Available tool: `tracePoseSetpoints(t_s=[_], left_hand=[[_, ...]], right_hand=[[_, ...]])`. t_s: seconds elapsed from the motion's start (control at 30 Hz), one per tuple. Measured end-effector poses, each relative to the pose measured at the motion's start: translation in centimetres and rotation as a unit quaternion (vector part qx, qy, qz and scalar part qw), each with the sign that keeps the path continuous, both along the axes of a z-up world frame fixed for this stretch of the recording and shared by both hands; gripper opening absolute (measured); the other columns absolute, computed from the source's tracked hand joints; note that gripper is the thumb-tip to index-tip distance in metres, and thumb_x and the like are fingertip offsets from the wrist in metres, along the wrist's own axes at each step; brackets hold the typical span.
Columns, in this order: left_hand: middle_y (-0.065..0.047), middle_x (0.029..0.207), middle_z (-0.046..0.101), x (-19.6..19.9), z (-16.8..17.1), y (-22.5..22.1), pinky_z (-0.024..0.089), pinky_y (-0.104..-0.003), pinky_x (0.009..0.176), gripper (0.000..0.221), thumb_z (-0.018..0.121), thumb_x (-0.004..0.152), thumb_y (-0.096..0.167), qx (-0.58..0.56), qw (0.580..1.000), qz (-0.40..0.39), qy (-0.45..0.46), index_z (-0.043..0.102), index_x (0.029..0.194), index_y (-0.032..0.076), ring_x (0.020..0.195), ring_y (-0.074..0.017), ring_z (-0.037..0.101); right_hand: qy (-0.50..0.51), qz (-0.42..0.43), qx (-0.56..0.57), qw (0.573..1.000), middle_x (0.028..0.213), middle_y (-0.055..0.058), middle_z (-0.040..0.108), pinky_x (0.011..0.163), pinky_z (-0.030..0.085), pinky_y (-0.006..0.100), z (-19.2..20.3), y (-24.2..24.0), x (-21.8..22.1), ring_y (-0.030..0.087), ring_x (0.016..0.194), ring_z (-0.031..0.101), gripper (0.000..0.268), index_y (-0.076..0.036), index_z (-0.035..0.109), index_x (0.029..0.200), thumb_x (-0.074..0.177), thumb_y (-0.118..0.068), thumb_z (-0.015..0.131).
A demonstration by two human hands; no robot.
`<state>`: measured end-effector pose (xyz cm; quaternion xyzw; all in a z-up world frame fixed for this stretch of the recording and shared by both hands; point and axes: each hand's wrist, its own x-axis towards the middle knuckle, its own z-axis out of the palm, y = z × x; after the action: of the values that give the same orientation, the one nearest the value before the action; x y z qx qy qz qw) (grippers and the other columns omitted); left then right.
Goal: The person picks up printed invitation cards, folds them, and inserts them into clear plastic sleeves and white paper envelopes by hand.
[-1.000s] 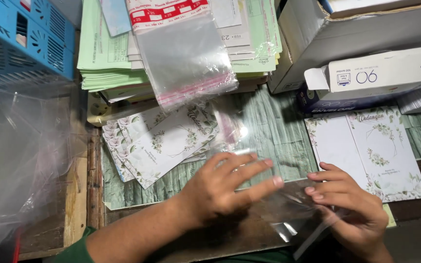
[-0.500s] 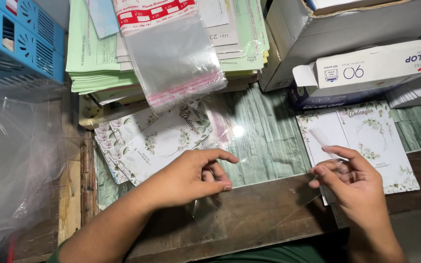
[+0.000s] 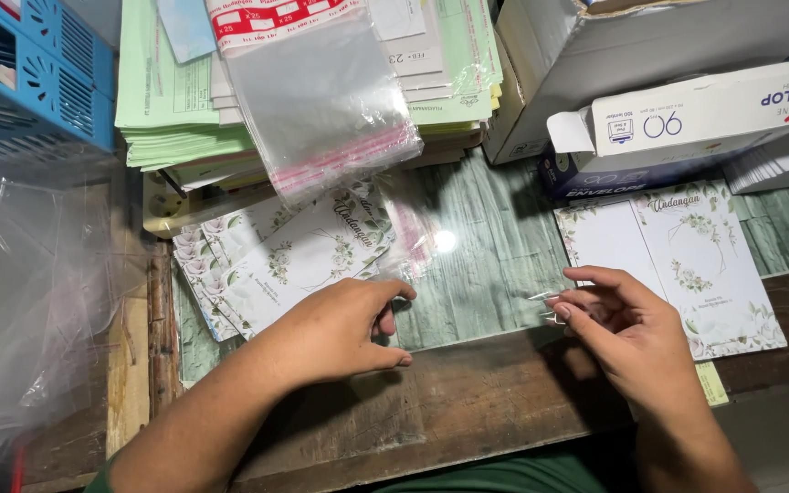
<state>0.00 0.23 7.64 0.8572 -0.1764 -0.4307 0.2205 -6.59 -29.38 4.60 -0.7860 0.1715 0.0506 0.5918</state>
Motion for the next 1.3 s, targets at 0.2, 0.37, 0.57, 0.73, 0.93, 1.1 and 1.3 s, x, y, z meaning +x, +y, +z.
tracePoseSetpoints(t_s=[0.2, 0.37, 0.57, 0.73, 0.93, 1.1, 1.3], left_hand=[[-0.007, 0.141, 0.052, -0.2, -1.8, -1.6, 0.051, -0.042, 0.101, 0.096, 0.078, 0.075, 0.057, -0.117, 0.987, 0.070, -0.089, 0.039, 0.154, 0.018, 0.123, -0.0227, 0.056], [0.001, 0.129, 0.074, 0.6, -2.0, -3.2, 0.050, -0.040, 0.108, 0.085, 0.079, 0.071, 0.046, -0.257, 0.959, 0.105, -0.046, 0.047, 0.147, 0.026, 0.122, -0.0194, 0.069], [-0.003, 0.105, 0.079, 0.5, -3.3, -3.4, 0.067, -0.026, 0.086, 0.038, 0.075, 0.088, 0.017, -0.259, 0.930, 0.259, 0.032, 0.069, 0.125, 0.020, 0.084, -0.0121, 0.080], [-0.004, 0.107, 0.079, 0.2, -4.4, -3.4, 0.064, -0.025, 0.087, 0.057, 0.075, 0.087, 0.016, -0.247, 0.938, 0.241, -0.010, 0.058, 0.141, 0.018, 0.091, -0.0128, 0.075], [-0.008, 0.126, 0.072, 0.2, -6.2, -3.5, 0.063, -0.032, 0.091, 0.081, 0.074, 0.088, 0.017, -0.274, 0.936, 0.175, -0.137, 0.032, 0.157, 0.017, 0.094, -0.0159, 0.073], [-0.013, 0.140, 0.061, 0.0, -5.5, -3.0, 0.053, -0.043, 0.105, 0.090, 0.073, 0.090, 0.013, -0.270, 0.932, 0.102, -0.217, 0.020, 0.162, 0.021, 0.110, -0.0233, 0.067], [-0.014, 0.134, 0.059, 0.1, -5.6, -3.8, 0.057, -0.034, 0.104, 0.084, 0.065, 0.092, -0.007, -0.334, 0.899, 0.110, -0.261, 0.024, 0.161, 0.019, 0.105, -0.0200, 0.065]], right_hand=[[0.013, 0.091, 0.006, 0.996, 0.093, 0.014, 0.082, 0.100, 0.059, 0.029, -0.3, 0.2, 0.4, 0.020, 0.096, 0.080, 0.041, -0.006, 0.071, 0.123, 0.083, 0.000, 0.076], [0.009, 0.134, 0.091, 0.987, 0.089, 0.013, 0.079, 0.098, 0.058, 0.032, -0.9, 0.4, 0.7, 0.021, 0.097, 0.078, 0.046, -0.002, 0.067, 0.131, 0.085, 0.000, 0.072], [0.003, 0.118, -0.058, 0.991, 0.129, 0.008, 0.076, 0.105, 0.057, 0.034, 1.1, -0.6, 0.1, 0.021, 0.121, 0.071, 0.053, -0.013, 0.065, 0.135, 0.083, -0.015, 0.070], [-0.094, 0.164, -0.376, 0.907, 0.123, 0.005, 0.073, 0.093, 0.054, 0.036, 0.1, -8.9, -2.9, 0.021, 0.107, 0.069, 0.045, -0.013, 0.067, 0.133, 0.088, -0.020, 0.068], [-0.024, 0.307, -0.497, 0.811, 0.153, -0.006, 0.052, 0.109, 0.049, 0.043, -4.7, -16.7, -5.6, 0.018, 0.135, 0.055, 0.074, -0.031, 0.053, 0.147, 0.078, -0.011, 0.070], [-0.097, 0.321, -0.563, 0.756, 0.147, -0.011, 0.060, 0.098, 0.058, 0.040, -5.4, -17.8, -6.4, 0.015, 0.125, 0.065, 0.066, -0.034, 0.060, 0.140, 0.077, -0.021, 0.074], [-0.257, 0.228, -0.453, 0.823, 0.124, 0.011, 0.074, 0.108, 0.056, 0.040, -2.4, -14.6, -7.3, 0.028, 0.117, 0.072, 0.031, 0.000, 0.069, 0.124, 0.094, 0.000, 0.064]])
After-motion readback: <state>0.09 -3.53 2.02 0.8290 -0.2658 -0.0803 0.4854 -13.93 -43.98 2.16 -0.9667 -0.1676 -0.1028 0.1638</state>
